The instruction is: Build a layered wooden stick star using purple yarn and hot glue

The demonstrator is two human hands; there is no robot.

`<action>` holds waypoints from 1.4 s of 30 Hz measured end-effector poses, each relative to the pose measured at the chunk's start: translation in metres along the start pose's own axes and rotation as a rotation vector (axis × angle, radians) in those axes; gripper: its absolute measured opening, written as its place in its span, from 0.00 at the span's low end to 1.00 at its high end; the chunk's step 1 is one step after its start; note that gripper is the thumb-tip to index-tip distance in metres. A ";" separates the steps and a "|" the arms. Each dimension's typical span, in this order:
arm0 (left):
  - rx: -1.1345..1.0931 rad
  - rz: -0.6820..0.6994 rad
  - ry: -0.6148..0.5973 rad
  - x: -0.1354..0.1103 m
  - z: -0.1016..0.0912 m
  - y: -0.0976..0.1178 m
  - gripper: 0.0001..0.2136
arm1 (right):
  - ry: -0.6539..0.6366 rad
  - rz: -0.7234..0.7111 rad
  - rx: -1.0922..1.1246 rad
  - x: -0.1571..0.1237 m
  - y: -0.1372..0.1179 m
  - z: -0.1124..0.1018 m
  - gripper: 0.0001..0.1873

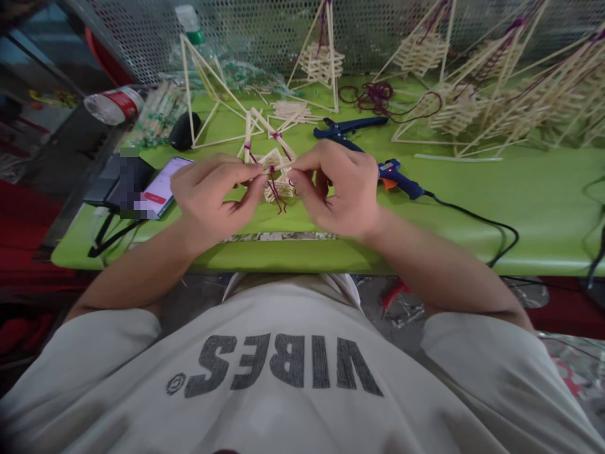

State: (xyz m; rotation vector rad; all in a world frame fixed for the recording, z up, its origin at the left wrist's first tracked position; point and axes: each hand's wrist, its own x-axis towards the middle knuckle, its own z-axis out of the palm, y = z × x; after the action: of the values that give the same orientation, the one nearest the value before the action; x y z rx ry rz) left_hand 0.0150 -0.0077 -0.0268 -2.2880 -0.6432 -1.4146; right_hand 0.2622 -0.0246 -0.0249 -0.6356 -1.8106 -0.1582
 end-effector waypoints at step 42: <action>0.029 -0.042 -0.054 -0.001 0.000 0.001 0.03 | 0.014 0.205 0.129 -0.007 0.007 0.007 0.22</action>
State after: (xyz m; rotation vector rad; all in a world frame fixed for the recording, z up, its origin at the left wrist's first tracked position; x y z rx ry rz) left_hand 0.0156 -0.0087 -0.0277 -2.3095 -0.7272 -1.3579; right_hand 0.2617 -0.0180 -0.0352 -0.7214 -1.7151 0.0916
